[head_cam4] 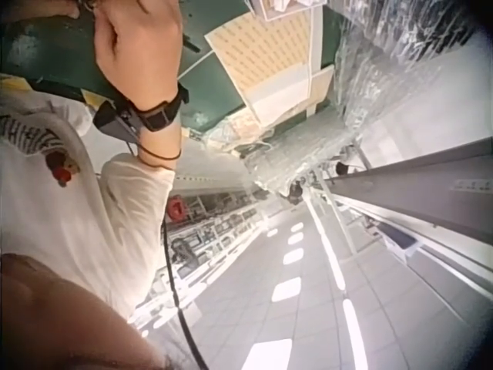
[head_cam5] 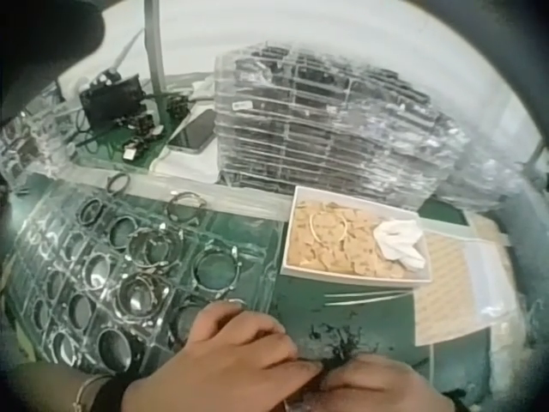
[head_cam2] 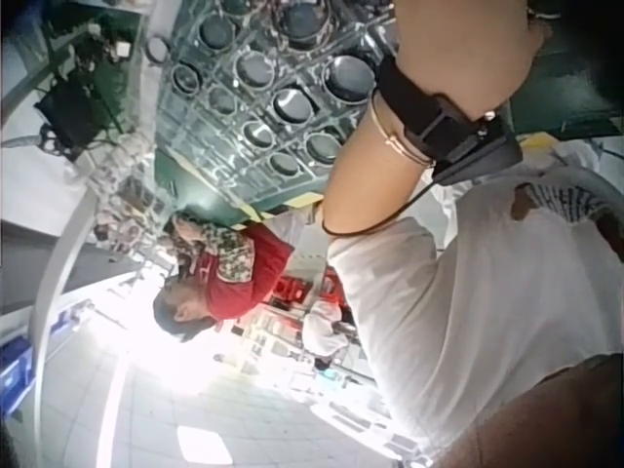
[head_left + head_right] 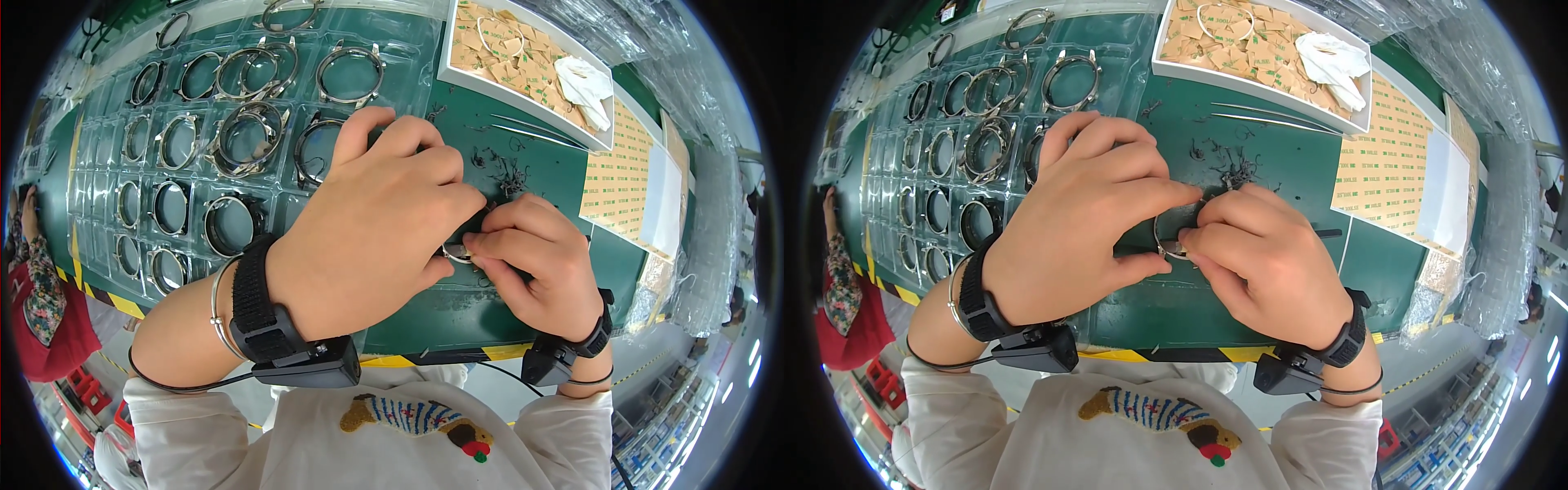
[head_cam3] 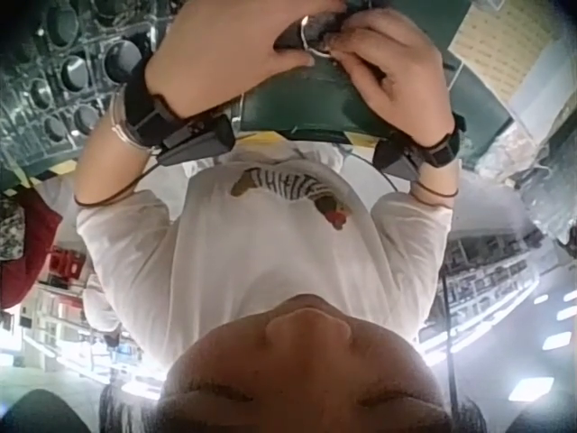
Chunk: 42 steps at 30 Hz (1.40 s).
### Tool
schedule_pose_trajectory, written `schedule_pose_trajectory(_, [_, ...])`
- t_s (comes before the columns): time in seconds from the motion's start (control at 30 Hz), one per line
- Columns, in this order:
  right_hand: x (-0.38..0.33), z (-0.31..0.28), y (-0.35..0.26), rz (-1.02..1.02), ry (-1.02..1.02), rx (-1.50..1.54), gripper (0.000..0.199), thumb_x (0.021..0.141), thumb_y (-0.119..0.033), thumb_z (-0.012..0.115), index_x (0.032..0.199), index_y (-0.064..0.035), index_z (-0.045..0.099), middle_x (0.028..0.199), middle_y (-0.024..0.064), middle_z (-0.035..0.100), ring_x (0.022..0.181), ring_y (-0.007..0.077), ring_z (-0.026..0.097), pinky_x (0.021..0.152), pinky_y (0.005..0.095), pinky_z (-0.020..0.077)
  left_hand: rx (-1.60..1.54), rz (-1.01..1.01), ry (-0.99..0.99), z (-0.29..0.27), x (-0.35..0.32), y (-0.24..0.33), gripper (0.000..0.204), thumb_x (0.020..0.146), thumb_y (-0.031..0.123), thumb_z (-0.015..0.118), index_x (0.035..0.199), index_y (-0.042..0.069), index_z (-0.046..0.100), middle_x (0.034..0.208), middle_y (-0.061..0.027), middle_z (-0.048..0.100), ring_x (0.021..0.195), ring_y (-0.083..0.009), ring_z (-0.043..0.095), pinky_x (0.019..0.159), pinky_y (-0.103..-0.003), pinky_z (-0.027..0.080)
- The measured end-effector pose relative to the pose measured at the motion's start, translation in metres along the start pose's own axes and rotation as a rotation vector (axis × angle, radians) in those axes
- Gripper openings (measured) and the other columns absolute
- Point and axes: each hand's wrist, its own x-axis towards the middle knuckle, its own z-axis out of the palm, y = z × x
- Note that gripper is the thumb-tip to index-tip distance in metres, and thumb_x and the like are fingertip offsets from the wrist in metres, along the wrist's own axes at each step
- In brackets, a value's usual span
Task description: Assembling small components into metal watch cases at a manual assembly station.
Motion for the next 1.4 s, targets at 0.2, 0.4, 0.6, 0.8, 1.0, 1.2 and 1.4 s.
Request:
schedule_pose_trajectory(0.2, [0.001, -0.004, 0.003, 0.021, -0.011, 0.039, 0.017, 0.075, 0.005, 0.076, 0.090, -0.0023, 0.074, 0.091, 0.0098, 0.065, 0.081, 0.0274, 0.063, 0.070, 0.0371, 0.0516, -0.012, -0.003, -0.003, 0.001, 0.000, 0.000, 0.054, 0.060, 0.018, 0.091, 0.111, 0.014, 0.073, 0.097, -0.0014, 0.062, 0.116, -0.0260, 0.055, 0.109, -0.050, 0.031])
schedule_pose_trajectory(0.4, [0.002, -0.005, 0.003, 0.005, -0.045, 0.040, 0.016, 0.075, 0.006, 0.076, 0.089, -0.0021, 0.074, 0.091, 0.0099, 0.065, 0.081, 0.0275, 0.063, 0.070, 0.0368, 0.0515, -0.008, -0.001, 0.002, 0.000, 0.000, -0.001, 0.054, 0.060, 0.019, 0.091, 0.110, 0.014, 0.073, 0.096, -0.0009, 0.062, 0.115, -0.0258, 0.055, 0.109, -0.049, 0.031])
schedule_pose_trajectory(0.6, [0.000, 0.002, -0.002, 0.012, 0.011, -0.003, 0.015, 0.076, 0.006, 0.076, 0.089, -0.0018, 0.074, 0.091, 0.0099, 0.065, 0.081, 0.0276, 0.063, 0.070, 0.0362, 0.0513, -0.008, 0.002, -0.007, 0.000, 0.001, -0.002, 0.054, 0.060, 0.019, 0.091, 0.110, 0.014, 0.073, 0.095, -0.0011, 0.064, 0.115, -0.0259, 0.056, 0.109, -0.049, 0.031])
schedule_pose_trajectory(0.8, [0.001, -0.003, 0.003, 0.000, -0.003, 0.020, 0.014, 0.077, 0.006, 0.075, 0.089, -0.0015, 0.073, 0.091, 0.0102, 0.065, 0.081, 0.0280, 0.063, 0.070, 0.0366, 0.0513, -0.005, 0.006, 0.003, 0.000, 0.001, -0.004, 0.054, 0.060, 0.020, 0.091, 0.110, 0.014, 0.073, 0.097, -0.0016, 0.067, 0.115, -0.0258, 0.056, 0.110, -0.049, 0.031])
schedule_pose_trajectory(1.0, [0.000, -0.002, 0.002, -0.018, -0.021, 0.025, 0.014, 0.077, 0.005, 0.075, 0.089, -0.0015, 0.073, 0.091, 0.0105, 0.065, 0.081, 0.0282, 0.063, 0.071, 0.0370, 0.0515, -0.011, 0.001, 0.022, 0.001, 0.001, -0.002, 0.053, 0.059, 0.019, 0.092, 0.109, 0.014, 0.074, 0.096, -0.0015, 0.068, 0.116, -0.0258, 0.056, 0.110, -0.049, 0.030])
schedule_pose_trajectory(1.2, [-0.001, 0.008, -0.005, -0.012, 0.058, -0.047, 0.016, 0.078, 0.006, 0.075, 0.092, -0.0013, 0.073, 0.093, 0.0110, 0.065, 0.080, 0.0287, 0.063, 0.070, 0.0369, 0.0519, -0.014, 0.001, 0.005, 0.000, 0.002, -0.003, 0.052, 0.060, 0.020, 0.091, 0.109, 0.015, 0.075, 0.093, -0.0003, 0.067, 0.116, -0.0259, 0.056, 0.111, -0.048, 0.030])
schedule_pose_trajectory(1.4, [0.001, 0.005, -0.001, -0.005, 0.068, 0.001, 0.017, 0.078, 0.006, 0.074, 0.093, -0.0005, 0.072, 0.094, 0.0120, 0.065, 0.080, 0.0293, 0.064, 0.070, 0.0368, 0.0524, 0.003, -0.004, 0.001, 0.000, 0.001, -0.001, 0.051, 0.061, 0.021, 0.091, 0.108, 0.015, 0.074, 0.093, 0.0001, 0.067, 0.117, -0.0255, 0.055, 0.111, -0.049, 0.030])
